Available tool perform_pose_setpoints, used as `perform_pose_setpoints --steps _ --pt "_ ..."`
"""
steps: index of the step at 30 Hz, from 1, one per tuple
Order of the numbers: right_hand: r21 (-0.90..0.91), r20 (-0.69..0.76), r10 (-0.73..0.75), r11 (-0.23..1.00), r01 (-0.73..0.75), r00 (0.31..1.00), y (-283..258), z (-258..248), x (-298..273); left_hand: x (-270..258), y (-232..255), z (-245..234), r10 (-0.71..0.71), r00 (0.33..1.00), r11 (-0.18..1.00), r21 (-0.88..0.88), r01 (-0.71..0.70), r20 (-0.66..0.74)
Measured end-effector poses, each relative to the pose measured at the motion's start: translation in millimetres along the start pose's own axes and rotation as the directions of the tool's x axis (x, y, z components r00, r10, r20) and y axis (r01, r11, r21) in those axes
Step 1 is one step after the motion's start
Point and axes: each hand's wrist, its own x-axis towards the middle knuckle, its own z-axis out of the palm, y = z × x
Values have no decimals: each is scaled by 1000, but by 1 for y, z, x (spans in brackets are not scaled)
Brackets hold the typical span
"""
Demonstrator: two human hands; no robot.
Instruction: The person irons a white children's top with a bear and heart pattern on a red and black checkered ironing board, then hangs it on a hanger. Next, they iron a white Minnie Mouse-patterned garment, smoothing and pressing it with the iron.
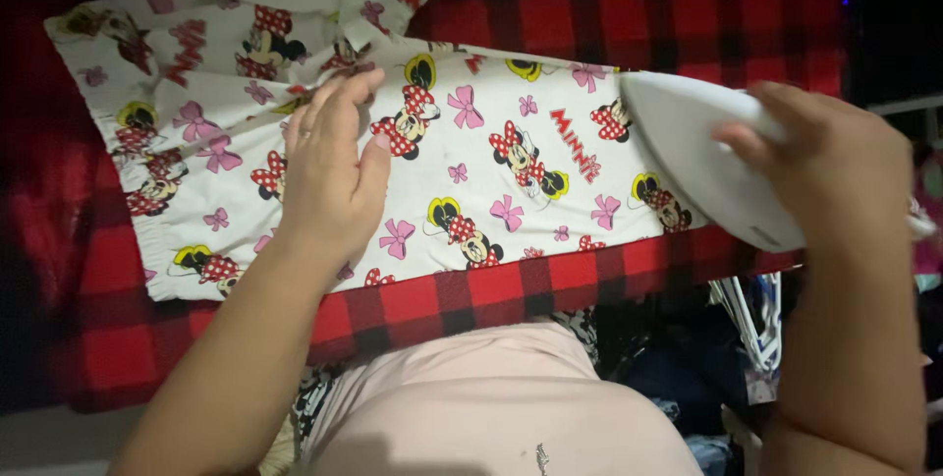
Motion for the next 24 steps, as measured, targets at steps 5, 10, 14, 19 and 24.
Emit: perform_pose_setpoints --steps 5,10,14,19,24 --pt "87 21 -208 975 206 978 32 3 -17 0 2 -2 -10 1000 1000 -28 11 7" --pt "201 -52 -486 851 486 872 -27 -10 6 1 2 -3 22 1000 1000 -20 -22 2" --pt "190 -126 -565 793 579 815 -90 -23 46 -1 4 -4 -29 1000 994 -108 27 -11" --pt "275 -118 -715 644 714 689 -137 -42 65 3 4 -8 -152 988 882 -447 152 35" --pt "300 140 -746 658 691 651 -130 -54 29 3 -1 -6 -74 997 968 -239 76 17"
